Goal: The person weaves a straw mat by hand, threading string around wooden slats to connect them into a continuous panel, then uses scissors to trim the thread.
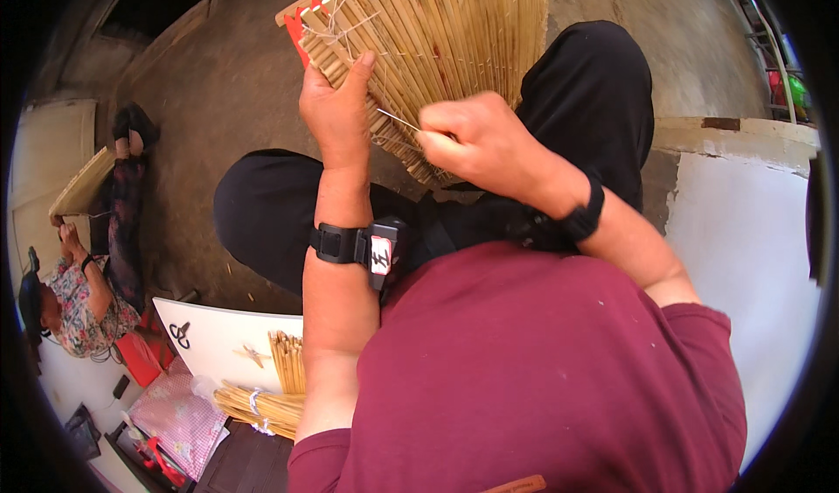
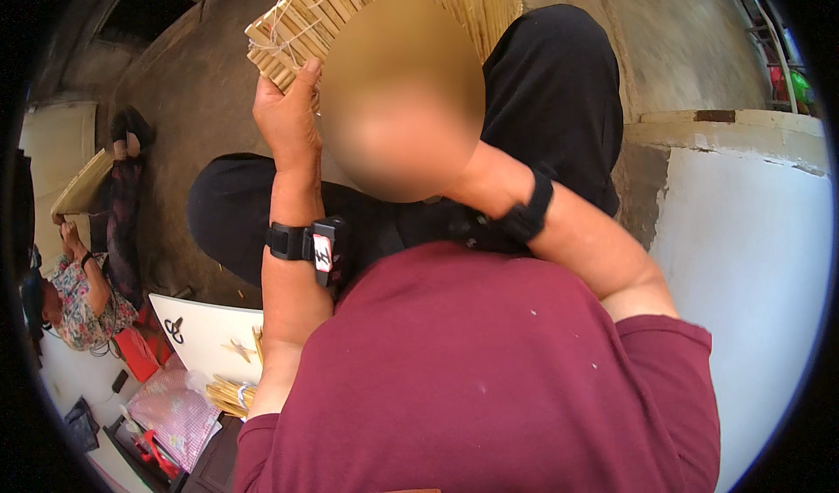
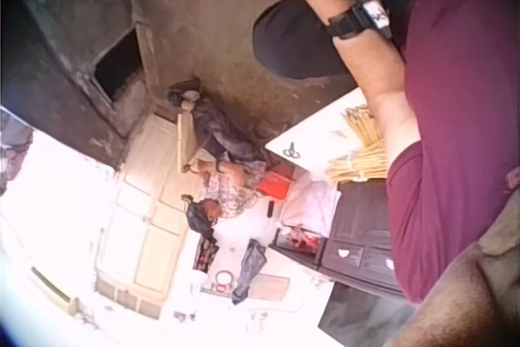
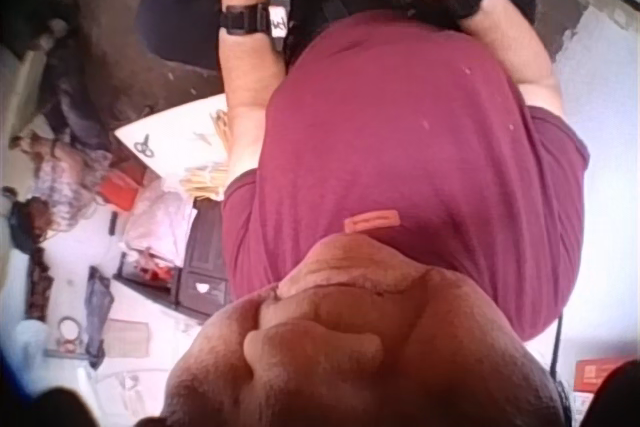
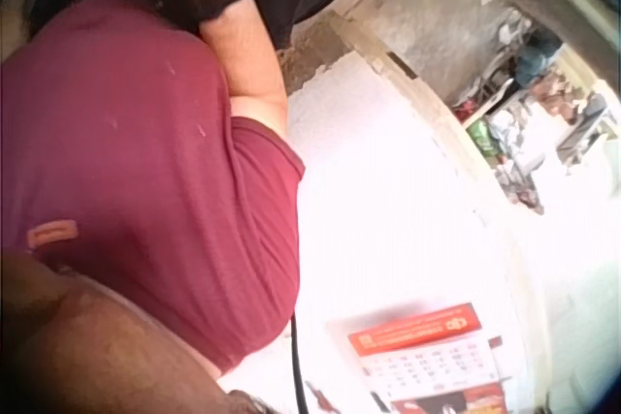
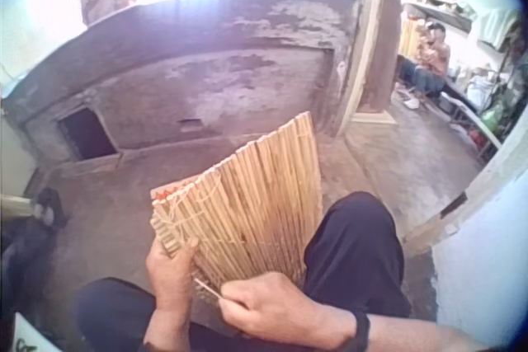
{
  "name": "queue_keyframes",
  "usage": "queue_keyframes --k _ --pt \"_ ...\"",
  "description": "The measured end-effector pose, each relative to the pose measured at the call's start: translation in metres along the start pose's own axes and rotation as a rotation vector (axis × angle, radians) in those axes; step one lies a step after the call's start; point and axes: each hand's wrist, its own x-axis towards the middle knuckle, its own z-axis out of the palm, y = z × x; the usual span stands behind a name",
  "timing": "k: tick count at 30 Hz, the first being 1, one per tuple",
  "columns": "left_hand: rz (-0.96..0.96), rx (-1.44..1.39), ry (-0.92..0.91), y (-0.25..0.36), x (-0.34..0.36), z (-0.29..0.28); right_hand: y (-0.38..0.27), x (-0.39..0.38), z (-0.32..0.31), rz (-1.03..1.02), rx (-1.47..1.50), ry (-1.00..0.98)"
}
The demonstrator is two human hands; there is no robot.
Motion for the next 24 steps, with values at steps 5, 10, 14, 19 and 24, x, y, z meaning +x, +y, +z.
queue_keyframes --k 5,10,14,19,24 --pt "-0.06 -0.049 -0.046 0.005 -0.003 0.004 0.01 -0.016 -0.021 0.293 0.372 0.146" --pt "-0.047 -0.214 -0.082 0.007 -0.014 0.0 0.013 -0.008 -0.019 0.25 0.392 0.155" --pt "-0.07 -0.261 -0.012 0.012 -0.015 0.0 0.015 -0.009 -0.013 0.279 0.39 0.157" --pt "-0.049 -0.207 0.003 0.01 -0.014 -0.003 0.02 -0.006 -0.013 0.271 0.34 0.127" --pt "-0.063 -0.232 0.077 0.014 -0.017 0.005 0.021 -0.001 -0.008 0.292 0.435 0.198"
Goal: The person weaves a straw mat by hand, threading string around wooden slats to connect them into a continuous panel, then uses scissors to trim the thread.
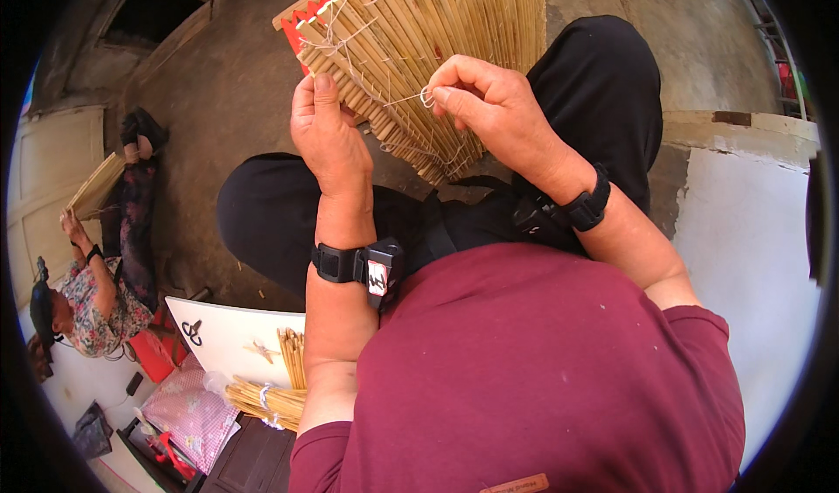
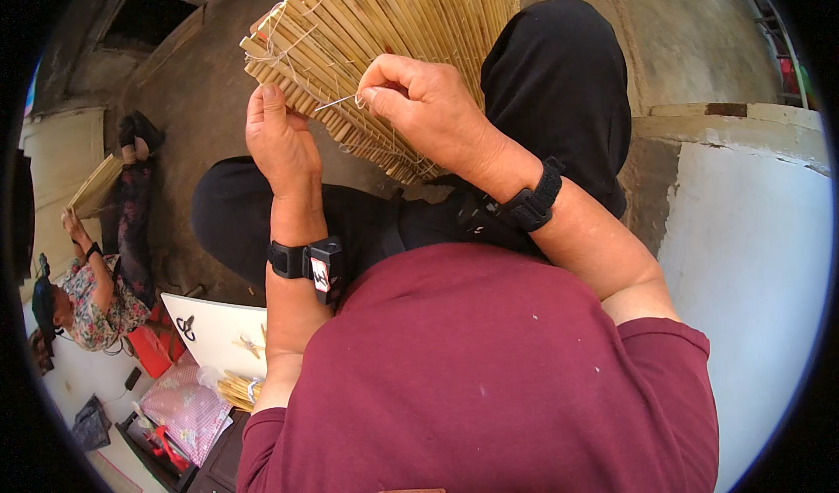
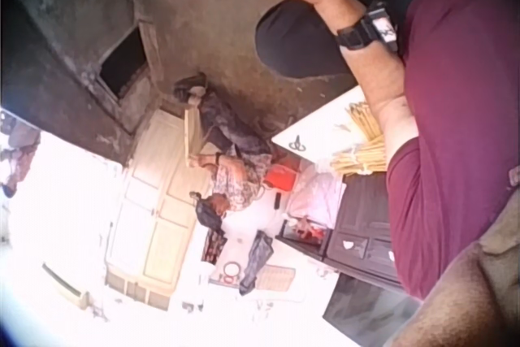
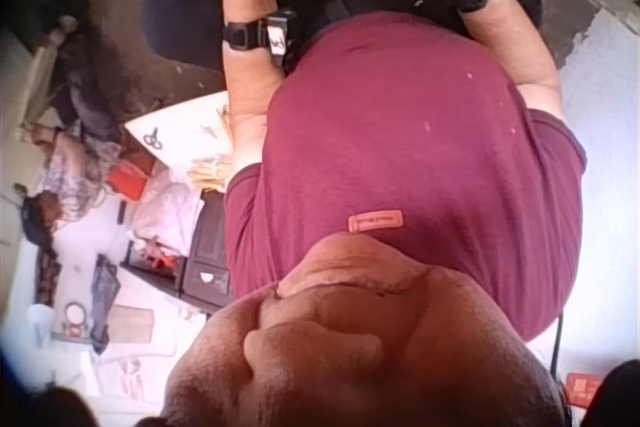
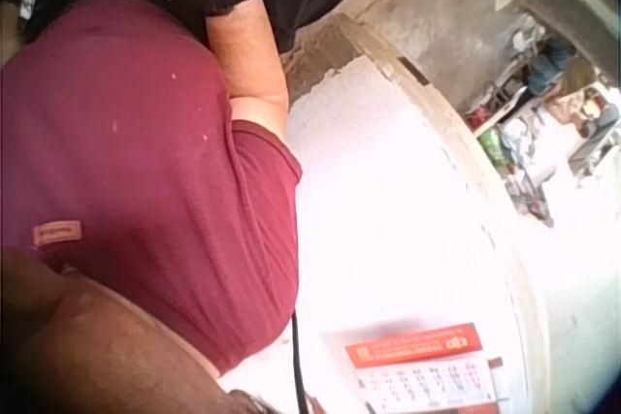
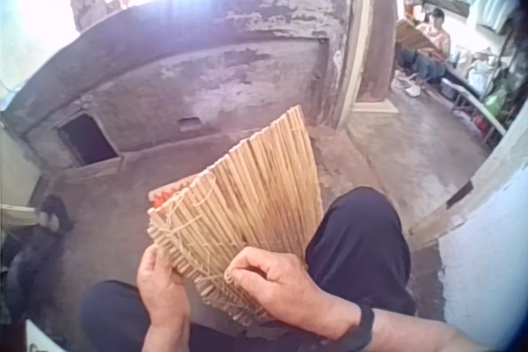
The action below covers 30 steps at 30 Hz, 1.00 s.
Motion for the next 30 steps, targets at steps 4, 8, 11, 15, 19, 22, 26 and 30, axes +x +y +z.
queue_keyframes --k 4,8,11,15,19,22,26,30 --pt "-0.035 0.038 0.032 -0.005 0.002 -0.008 -0.002 0.003 0.001 -0.013 0.143 0.062" --pt "0.074 0.206 -0.005 -0.004 -0.004 -0.008 -0.012 0.017 0.001 -0.338 0.142 0.256" --pt "0.12 0.337 -0.079 0.008 -0.023 0.005 -0.024 0.035 -0.01 -0.648 0.018 0.391" --pt "0.232 0.535 -0.389 0.019 -0.048 0.013 -0.046 0.031 -0.029 -0.614 -0.21 0.385" --pt "-0.104 0.167 -0.91 0.029 -0.045 0.011 -0.062 -0.003 -0.05 -0.554 -0.17 0.399" --pt "-0.244 0.21 -1.341 0.028 -0.048 0.011 -0.064 -0.04 -0.075 -0.527 -0.157 0.395" --pt "-0.205 0.185 -1.458 0.028 -0.047 0.021 -0.062 -0.074 -0.098 -0.552 -0.142 0.463" --pt "-0.216 0.18 -1.512 0.018 -0.051 0.026 -0.056 -0.089 -0.098 -0.564 -0.041 0.506"
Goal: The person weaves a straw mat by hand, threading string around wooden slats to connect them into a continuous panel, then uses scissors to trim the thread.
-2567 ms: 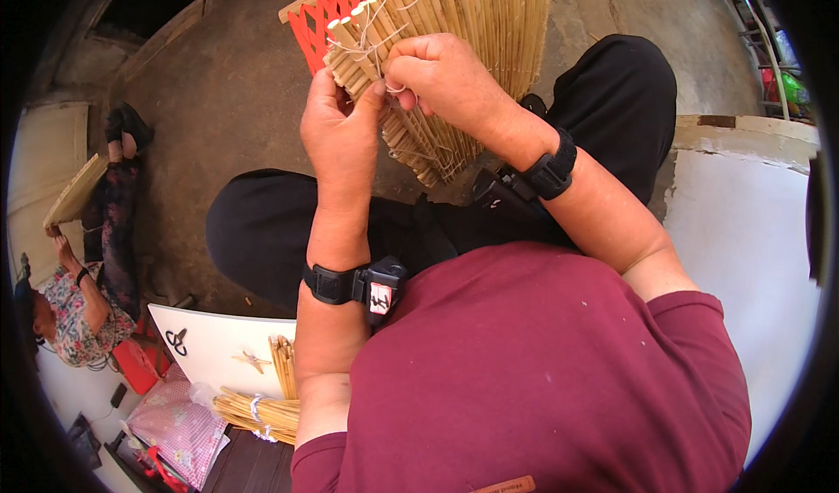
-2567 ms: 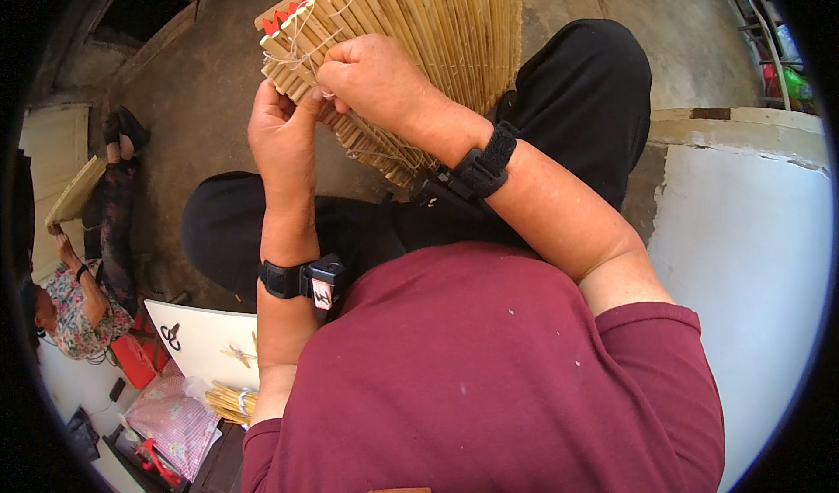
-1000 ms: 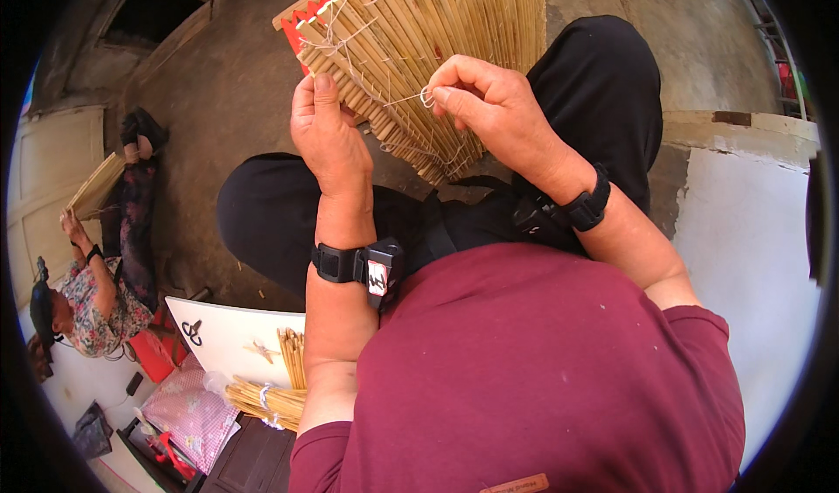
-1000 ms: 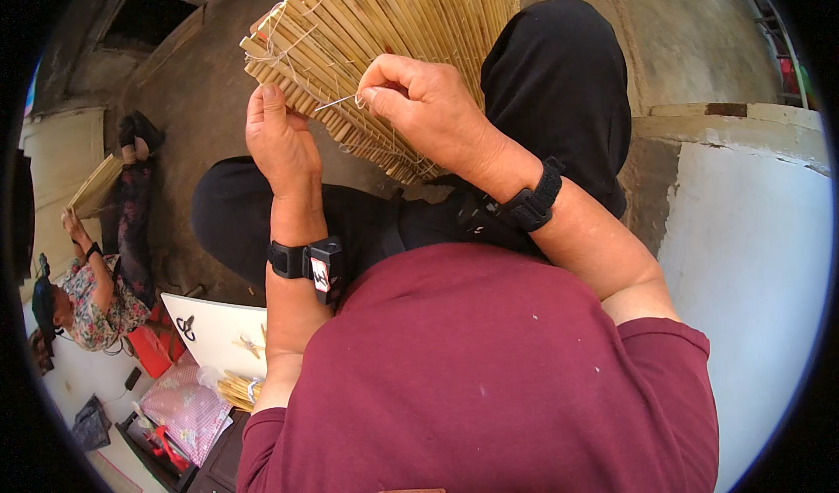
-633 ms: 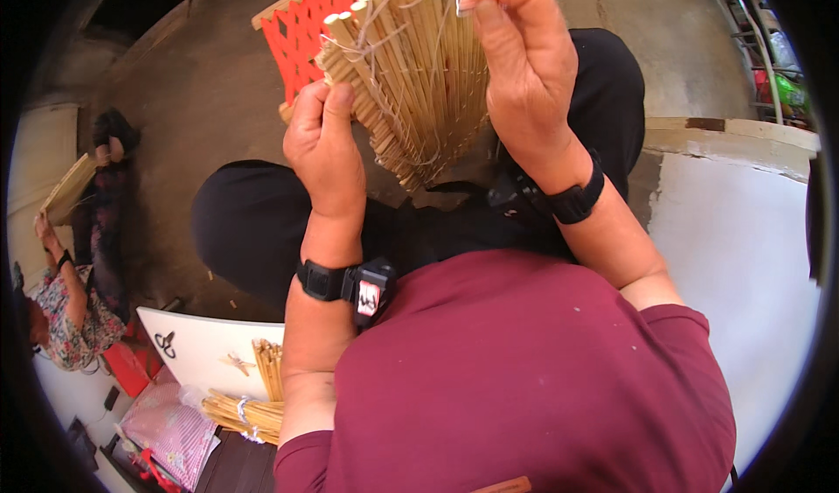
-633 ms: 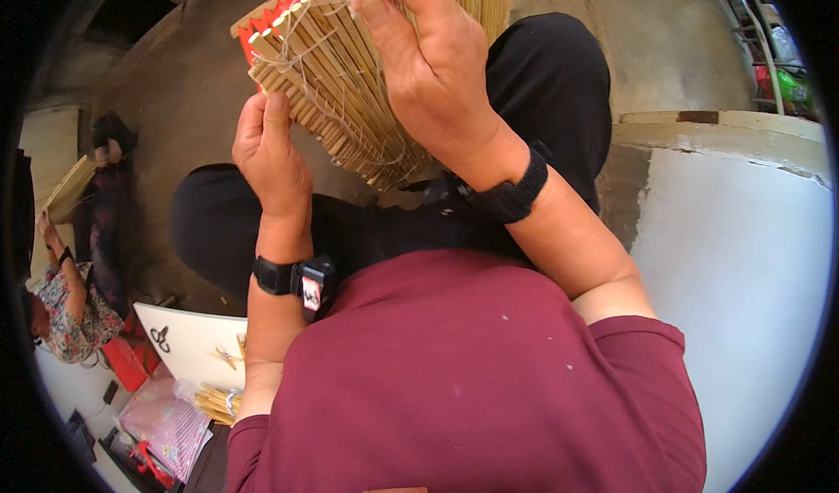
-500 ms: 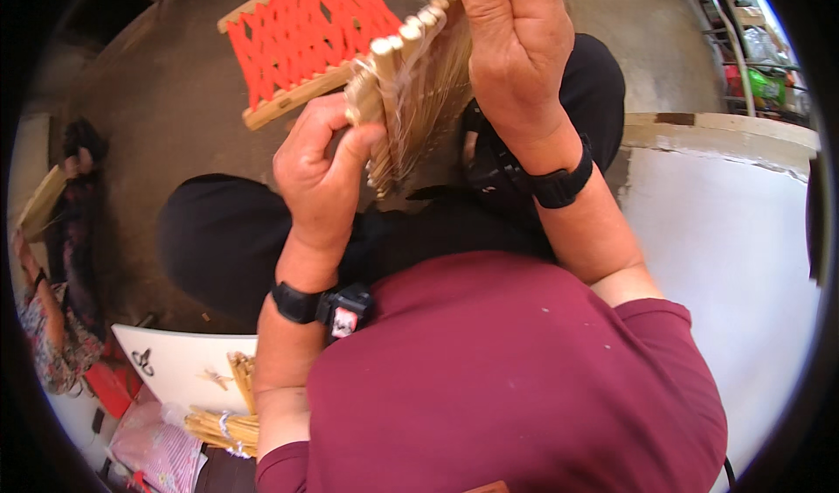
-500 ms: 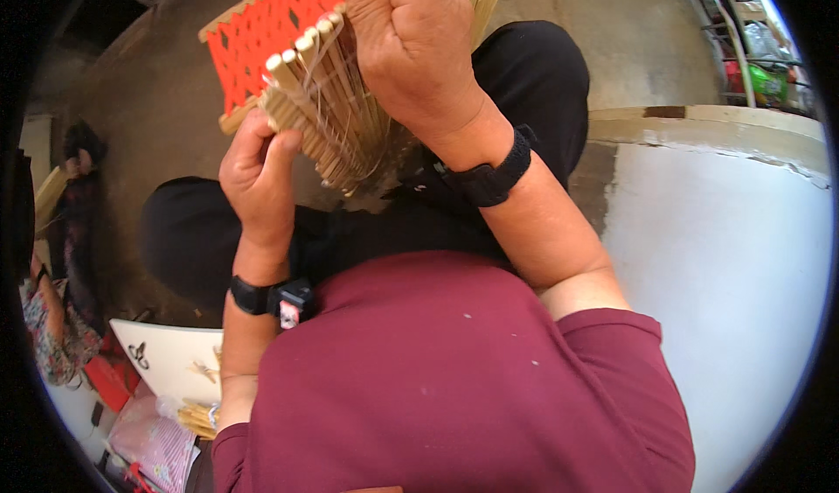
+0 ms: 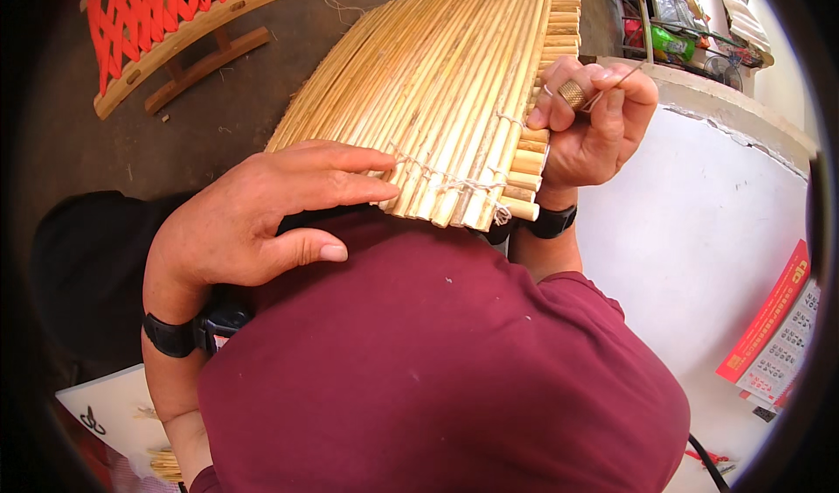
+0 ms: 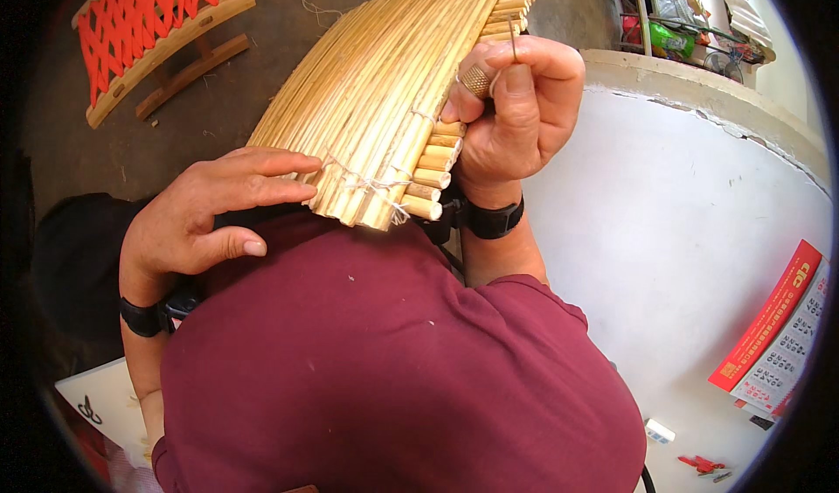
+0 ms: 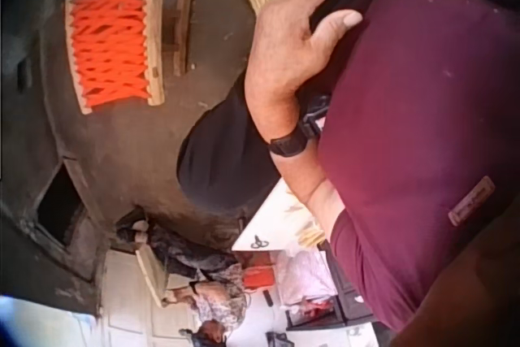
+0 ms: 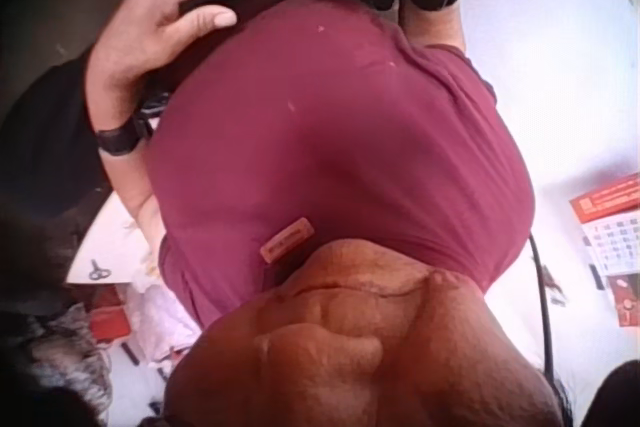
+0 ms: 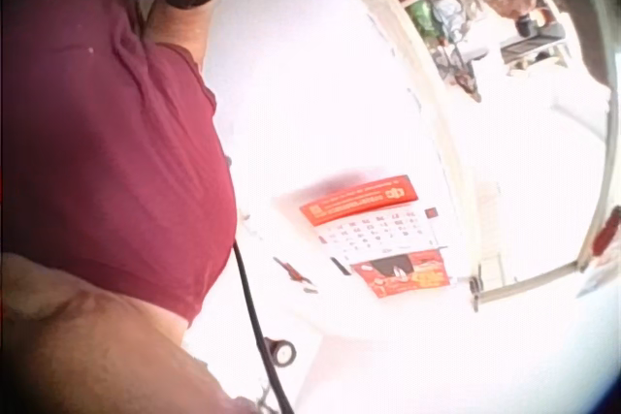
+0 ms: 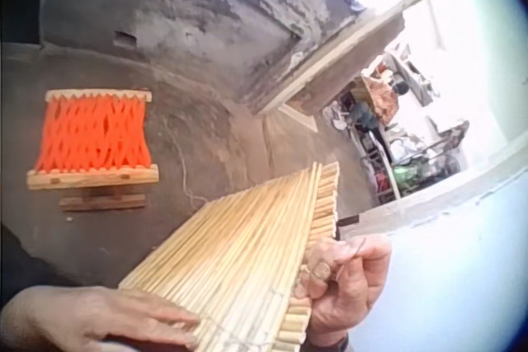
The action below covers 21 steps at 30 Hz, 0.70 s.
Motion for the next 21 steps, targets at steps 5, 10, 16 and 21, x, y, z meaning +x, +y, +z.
queue_keyframes --k 5,10,16,21 --pt "0.057 0.011 -0.103 -0.008 0.011 0.001 0.0 -0.014 -0.018 0.026 -0.139 0.036" --pt "0.084 0.107 -0.057 -0.009 0.023 0.009 -0.005 -0.013 -0.022 0.051 -0.131 -0.024" --pt "0.049 0.037 -0.052 -0.013 0.045 0.013 -0.003 -0.014 -0.017 0.028 -0.111 0.029" --pt "0.013 0.021 0.001 -0.015 0.059 0.019 -0.004 -0.017 -0.016 0.062 -0.141 0.083"
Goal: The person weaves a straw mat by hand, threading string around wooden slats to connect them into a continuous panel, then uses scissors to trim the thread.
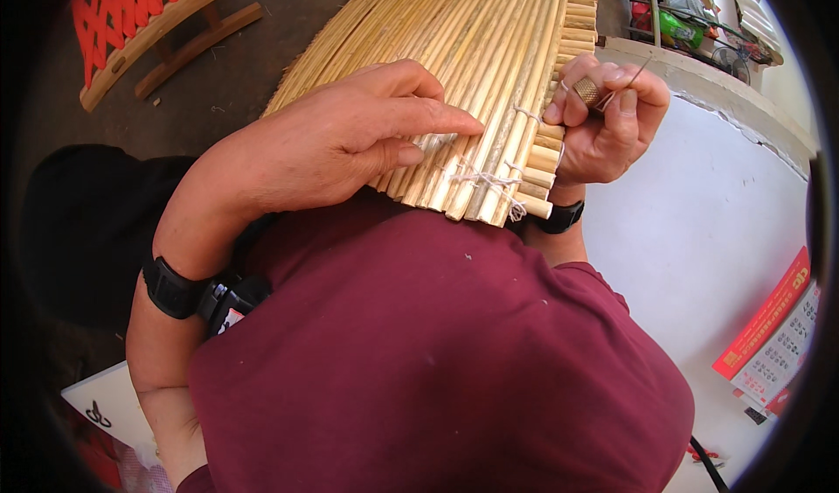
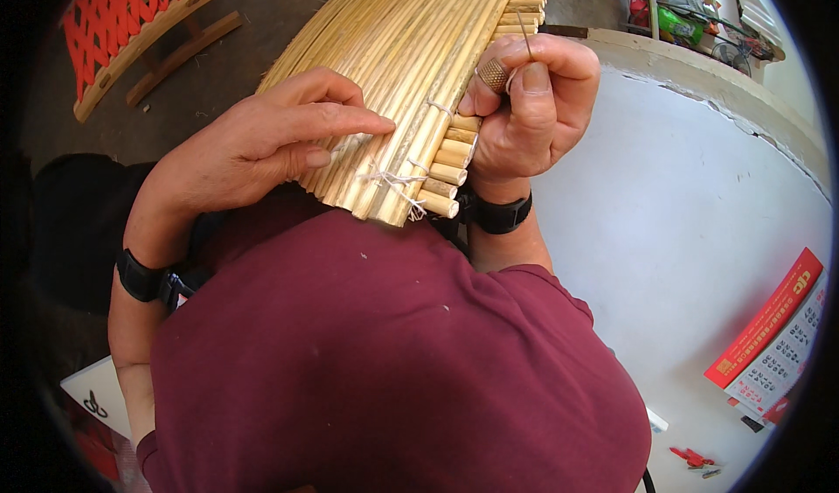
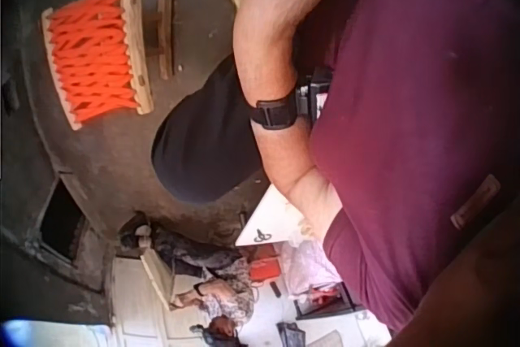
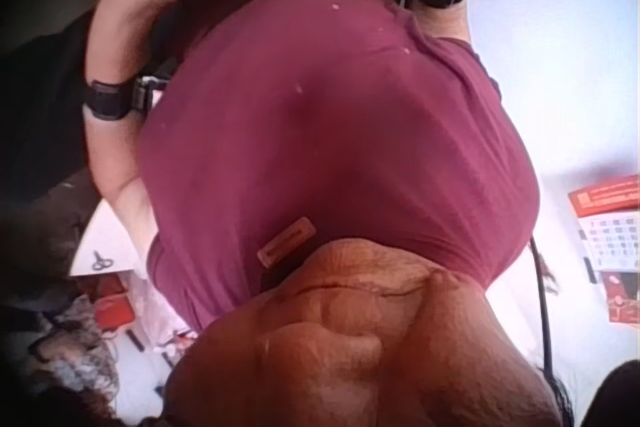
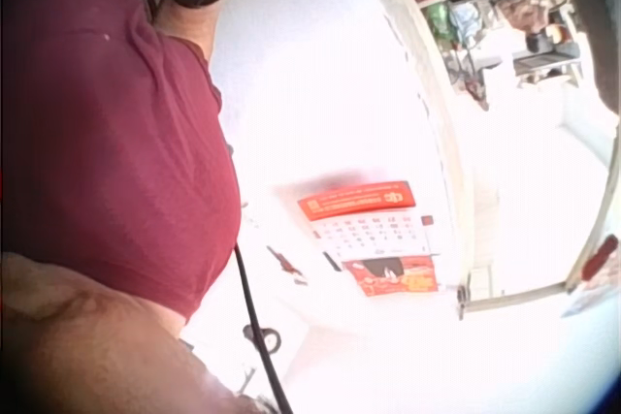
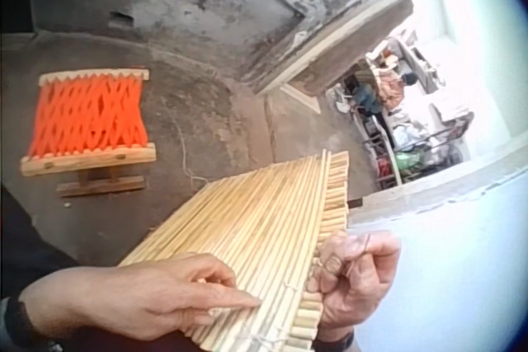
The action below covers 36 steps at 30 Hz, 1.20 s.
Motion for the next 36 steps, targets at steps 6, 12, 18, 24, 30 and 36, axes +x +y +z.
queue_keyframes --k 6,12,18,24,30,36 --pt "0.04 -0.033 -0.004 -0.009 0.001 0.001 0.0 0.0 -0.005 -0.019 -0.088 -0.044" --pt "-0.021 -0.141 0.025 -0.009 -0.001 -0.007 0.005 -0.002 -0.011 -0.016 0.051 -0.022" --pt "0.004 -0.156 -0.038 -0.009 -0.012 -0.006 0.005 -0.002 -0.01 -0.007 0.068 -0.01" --pt "0.007 -0.1 -0.068 -0.006 -0.012 -0.006 0.003 -0.003 -0.01 -0.006 0.054 -0.033" --pt "0.075 -0.039 -0.044 0.0 -0.011 -0.005 0.002 -0.002 -0.005 0.002 0.037 0.026" --pt "0.063 0.076 0.035 0.016 -0.011 -0.007 0.007 0.007 0.004 -0.036 0.033 -0.032"
